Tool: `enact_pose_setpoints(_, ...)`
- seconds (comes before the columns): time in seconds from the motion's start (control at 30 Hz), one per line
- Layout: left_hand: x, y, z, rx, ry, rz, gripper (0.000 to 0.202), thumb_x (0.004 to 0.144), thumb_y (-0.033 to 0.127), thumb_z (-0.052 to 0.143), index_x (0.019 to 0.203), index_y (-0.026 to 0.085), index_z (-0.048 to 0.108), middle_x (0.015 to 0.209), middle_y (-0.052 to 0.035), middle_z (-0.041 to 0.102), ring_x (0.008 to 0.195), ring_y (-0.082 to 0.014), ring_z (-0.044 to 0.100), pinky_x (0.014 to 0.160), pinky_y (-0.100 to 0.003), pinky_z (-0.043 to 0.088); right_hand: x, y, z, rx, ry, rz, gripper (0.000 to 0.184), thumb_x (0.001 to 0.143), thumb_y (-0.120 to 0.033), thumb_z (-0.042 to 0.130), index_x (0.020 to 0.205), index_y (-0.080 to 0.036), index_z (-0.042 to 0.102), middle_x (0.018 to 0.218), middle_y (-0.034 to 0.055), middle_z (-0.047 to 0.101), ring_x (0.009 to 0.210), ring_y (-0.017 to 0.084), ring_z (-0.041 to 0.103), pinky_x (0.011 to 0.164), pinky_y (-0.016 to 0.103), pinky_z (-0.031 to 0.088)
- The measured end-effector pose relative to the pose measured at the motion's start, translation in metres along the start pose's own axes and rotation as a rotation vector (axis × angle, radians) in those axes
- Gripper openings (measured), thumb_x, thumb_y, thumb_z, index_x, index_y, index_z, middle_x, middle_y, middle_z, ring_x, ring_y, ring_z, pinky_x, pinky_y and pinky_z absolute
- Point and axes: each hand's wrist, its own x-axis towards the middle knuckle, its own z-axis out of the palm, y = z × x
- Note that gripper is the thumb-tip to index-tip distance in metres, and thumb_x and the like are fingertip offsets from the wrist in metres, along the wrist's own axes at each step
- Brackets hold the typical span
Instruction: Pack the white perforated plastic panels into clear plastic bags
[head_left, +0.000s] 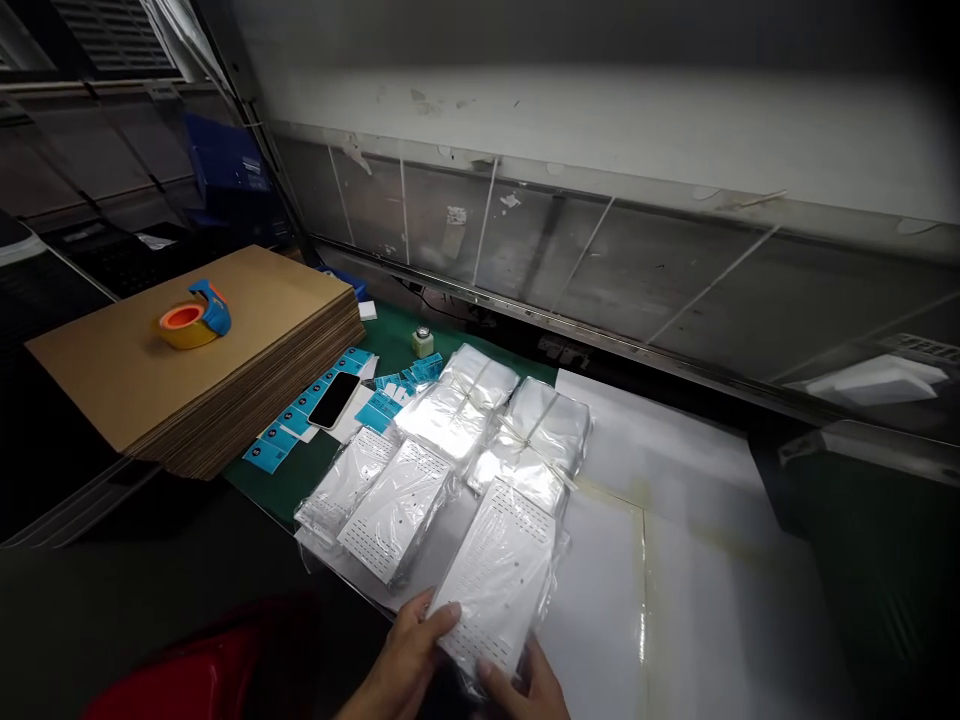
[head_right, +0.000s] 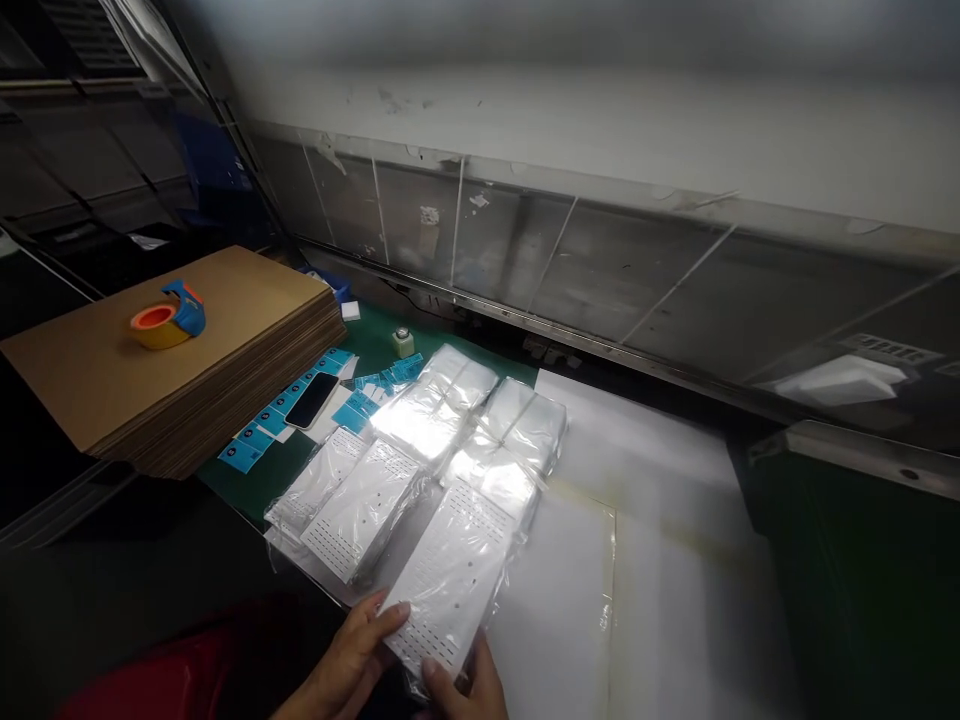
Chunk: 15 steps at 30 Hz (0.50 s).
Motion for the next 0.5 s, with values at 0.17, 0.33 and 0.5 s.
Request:
enact_pose_setpoints(0.17, 0.014, -0.022, -0.021, -0.113, 0.104, -0.156, 0.046, 0.066, 0.038, 0.076, 0.102, 0.012, 0.064, 0.091, -0.0132, 0.071, 0.092, -0.0292, 0.064, 0.083, -0.040, 0.048, 0.008, 0.026, -0.021, 0.088, -0.096, -0.019, 0.075, 0.059, -0.048, 0.078, 0.120, -0.017, 0.045, 0.093, 0.0093, 0.067, 0.057, 0.018, 0.061, 0.049, 0.031, 0.049)
enact_pose_setpoints(0.33, 0.012, -0.016, -0.029, -0.040, 0.039, -0.186, 0.050, 0.065, 0.041, 0.076, 0.104, 0.012, 0.064, 0.092, -0.0137, 0.070, 0.092, -0.0301, 0.064, 0.080, -0.043, 0.049, 0.006, 0.007, -0.025, 0.211, -0.379, 0.073, 0.070, 0.055, -0.026, 0.080, 0.119, -0.018, 0.053, 0.099, 0.0080, 0.068, 0.064, 0.018, 0.063, 0.053, 0.028, 0.048)
enact_pose_setpoints(0.5, 0.011, -0.004, -0.032, 0.124, -0.036, -0.230, 0.051, 0.068, 0.045, 0.074, 0.104, 0.010, 0.065, 0.091, -0.0153, 0.070, 0.090, -0.0318, 0.064, 0.075, -0.043, 0.051, 0.010, -0.008, -0.028, 0.307, -0.343, 0.130, 0.047, 0.065, -0.026, 0.070, 0.109, -0.014, 0.061, 0.092, 0.0095, 0.070, 0.073, 0.022, 0.066, 0.068, 0.036, 0.051)
